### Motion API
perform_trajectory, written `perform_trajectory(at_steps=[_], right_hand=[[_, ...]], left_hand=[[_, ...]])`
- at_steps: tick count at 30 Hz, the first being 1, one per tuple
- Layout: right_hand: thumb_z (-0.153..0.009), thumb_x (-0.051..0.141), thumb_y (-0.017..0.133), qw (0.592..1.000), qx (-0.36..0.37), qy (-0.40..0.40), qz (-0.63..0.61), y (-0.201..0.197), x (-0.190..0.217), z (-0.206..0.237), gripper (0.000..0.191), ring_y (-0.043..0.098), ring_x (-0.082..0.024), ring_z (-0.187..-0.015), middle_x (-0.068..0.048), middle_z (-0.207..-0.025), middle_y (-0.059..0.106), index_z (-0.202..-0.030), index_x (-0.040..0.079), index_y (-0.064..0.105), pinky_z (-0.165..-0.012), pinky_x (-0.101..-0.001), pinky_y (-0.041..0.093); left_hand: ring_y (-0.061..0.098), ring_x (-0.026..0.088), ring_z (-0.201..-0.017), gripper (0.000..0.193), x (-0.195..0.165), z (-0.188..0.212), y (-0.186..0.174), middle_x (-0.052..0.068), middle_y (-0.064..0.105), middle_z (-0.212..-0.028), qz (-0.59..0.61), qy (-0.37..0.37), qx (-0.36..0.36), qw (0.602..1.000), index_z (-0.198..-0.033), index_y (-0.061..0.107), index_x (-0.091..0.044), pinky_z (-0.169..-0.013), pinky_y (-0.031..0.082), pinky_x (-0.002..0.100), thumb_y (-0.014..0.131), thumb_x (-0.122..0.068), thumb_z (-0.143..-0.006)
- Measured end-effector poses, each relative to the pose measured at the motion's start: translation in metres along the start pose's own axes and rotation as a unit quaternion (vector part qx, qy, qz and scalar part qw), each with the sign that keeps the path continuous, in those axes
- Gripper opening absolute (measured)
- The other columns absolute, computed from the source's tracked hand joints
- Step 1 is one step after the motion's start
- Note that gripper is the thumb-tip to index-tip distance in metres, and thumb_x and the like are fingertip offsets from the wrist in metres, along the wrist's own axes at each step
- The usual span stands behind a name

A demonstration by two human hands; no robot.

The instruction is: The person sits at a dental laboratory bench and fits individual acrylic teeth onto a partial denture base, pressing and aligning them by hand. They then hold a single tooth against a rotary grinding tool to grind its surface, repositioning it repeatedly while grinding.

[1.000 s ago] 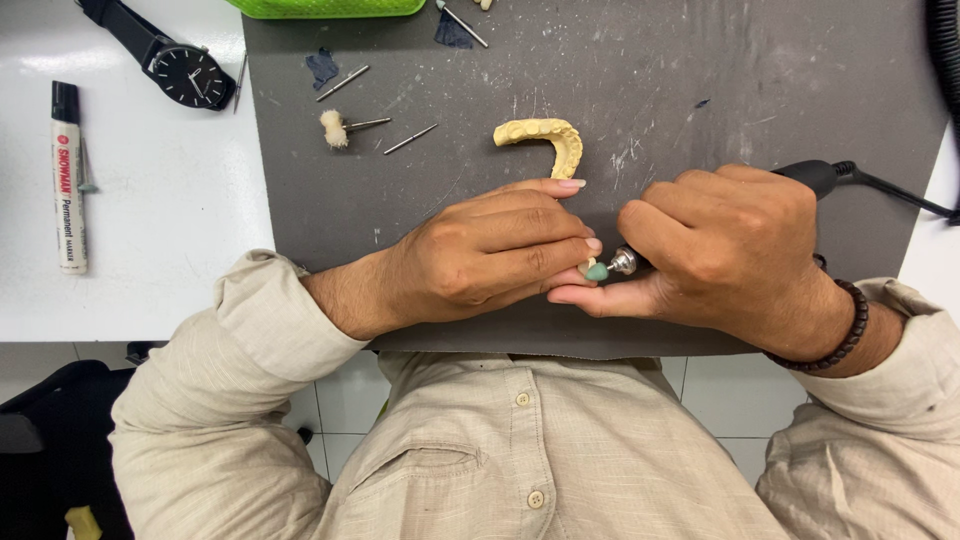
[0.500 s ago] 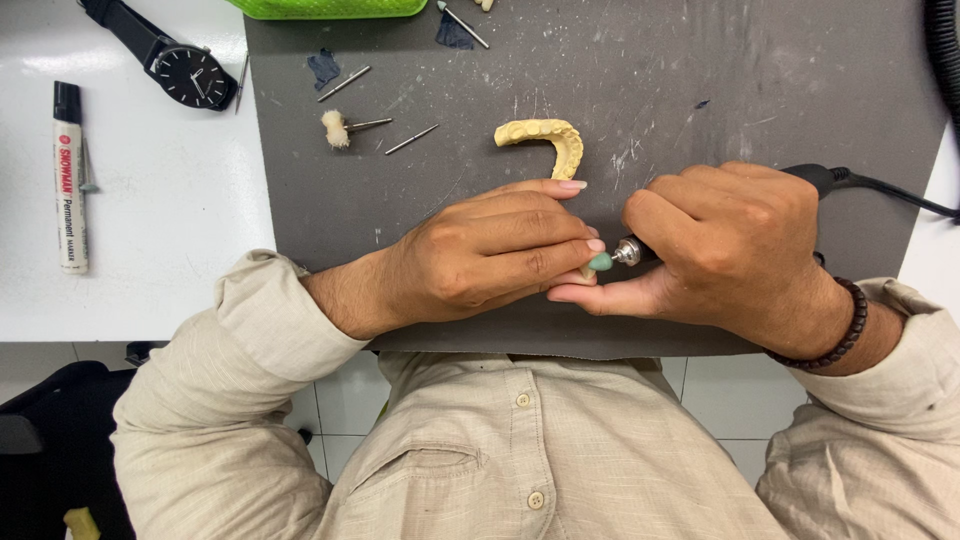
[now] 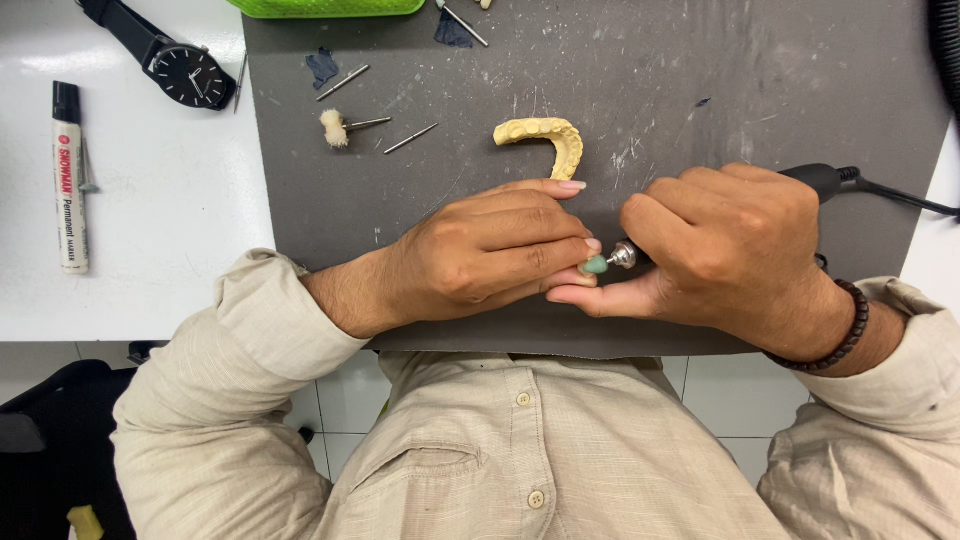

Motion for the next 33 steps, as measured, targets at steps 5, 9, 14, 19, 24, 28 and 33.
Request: perform_trajectory(at_steps=[5, 9, 14, 19, 24, 28, 33], right_hand=[[-0.072, 0.074, 0.079, 1.0, -0.003, -0.002, -0.003, -0.0011, -0.0001, -0.0012, 0.074, 0.037, -0.013, -0.042, 0.002, -0.05, 0.038, -0.056, 0.012, 0.044, -0.041, -0.0302, 0.029], [-0.074, 0.075, 0.08, 1.0, 0.007, -0.006, 0.01, 0.0012, 0.0006, -0.0019, 0.074, 0.037, -0.013, -0.041, 0.002, -0.048, 0.036, -0.055, 0.014, 0.044, -0.04, -0.0301, 0.028], [-0.072, 0.076, 0.079, 1.0, -0.004, 0.011, -0.009, -0.001, -0.0021, -0.0016, 0.073, 0.037, -0.013, -0.041, 0.002, -0.049, 0.038, -0.057, 0.012, 0.046, -0.04, -0.03, 0.028], [-0.072, 0.076, 0.079, 1.0, 0.009, 0.007, -0.01, 0.0025, -0.001, -0.0012, 0.074, 0.037, -0.013, -0.041, 0.002, -0.048, 0.038, -0.055, 0.013, 0.045, -0.04, -0.0302, 0.028], [-0.073, 0.074, 0.081, 1.0, 0.019, 0.0, -0.01, 0.0039, 0.0, -0.0001, 0.072, 0.038, -0.013, -0.042, 0.002, -0.049, 0.038, -0.056, 0.013, 0.046, -0.041, -0.0311, 0.029], [-0.071, 0.075, 0.081, 1.0, 0.003, 0.009, -0.015, -0.0011, -0.0027, -0.001, 0.074, 0.039, -0.014, -0.042, 0.001, -0.05, 0.039, -0.057, 0.012, 0.046, -0.042, -0.0307, 0.029], [-0.069, 0.077, 0.081, 1.0, -0.006, 0.012, -0.005, -0.0026, -0.0037, -0.0035, 0.075, 0.038, -0.013, -0.041, 0.002, -0.049, 0.039, -0.056, 0.012, 0.046, -0.041, -0.03, 0.028]], left_hand=[[0.072, 0.025, -0.108, 0.025, 0.0003, -0.0002, 0.0006, 0.013, 0.07, -0.113, 0.005, -0.003, -0.009, 1.0, -0.118, 0.069, 0.005, -0.116, 0.055, 0.049, 0.08, -0.006, -0.099], [0.072, 0.026, -0.107, 0.024, 0.0019, 0.0004, 0.0011, 0.013, 0.07, -0.112, -0.005, -0.015, -0.011, 1.0, -0.117, 0.069, 0.005, -0.115, 0.056, 0.048, 0.081, -0.007, -0.099], [0.072, 0.026, -0.105, 0.025, 0.0025, 0.0006, 0.0018, 0.013, 0.07, -0.11, -0.003, -0.015, -0.009, 1.0, -0.116, 0.069, 0.004, -0.115, 0.056, 0.048, 0.082, -0.008, -0.099], [0.072, 0.025, -0.106, 0.025, 0.0017, 0.0005, 0.0016, 0.012, 0.07, -0.111, -0.001, -0.016, -0.007, 1.0, -0.116, 0.069, 0.004, -0.116, 0.056, 0.048, 0.082, -0.008, -0.098], [0.072, 0.026, -0.107, 0.023, 0.0019, 0.0003, 0.0013, 0.013, 0.07, -0.112, -0.003, -0.015, -0.01, 1.0, -0.116, 0.069, 0.004, -0.116, 0.056, 0.048, 0.081, -0.006, -0.099], [0.072, 0.025, -0.109, 0.024, 0.0012, 0.0009, 0.0006, 0.013, 0.071, -0.115, 0.01, -0.007, -0.006, 1.0, -0.117, 0.068, 0.004, -0.117, 0.055, 0.05, 0.081, -0.005, -0.099], [0.072, 0.025, -0.109, 0.024, 0.0003, 0.0008, -0.0004, 0.014, 0.07, -0.115, 0.006, 0.001, -0.002, 1.0, -0.117, 0.068, 0.005, -0.117, 0.054, 0.05, 0.081, -0.004, -0.099]])
Point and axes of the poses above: each hand's wrist, its own z-axis away from the middle knuckle, its own y-axis out of the palm, x = y × z, the point moved 8 cm from there along -z, towards the middle knuckle
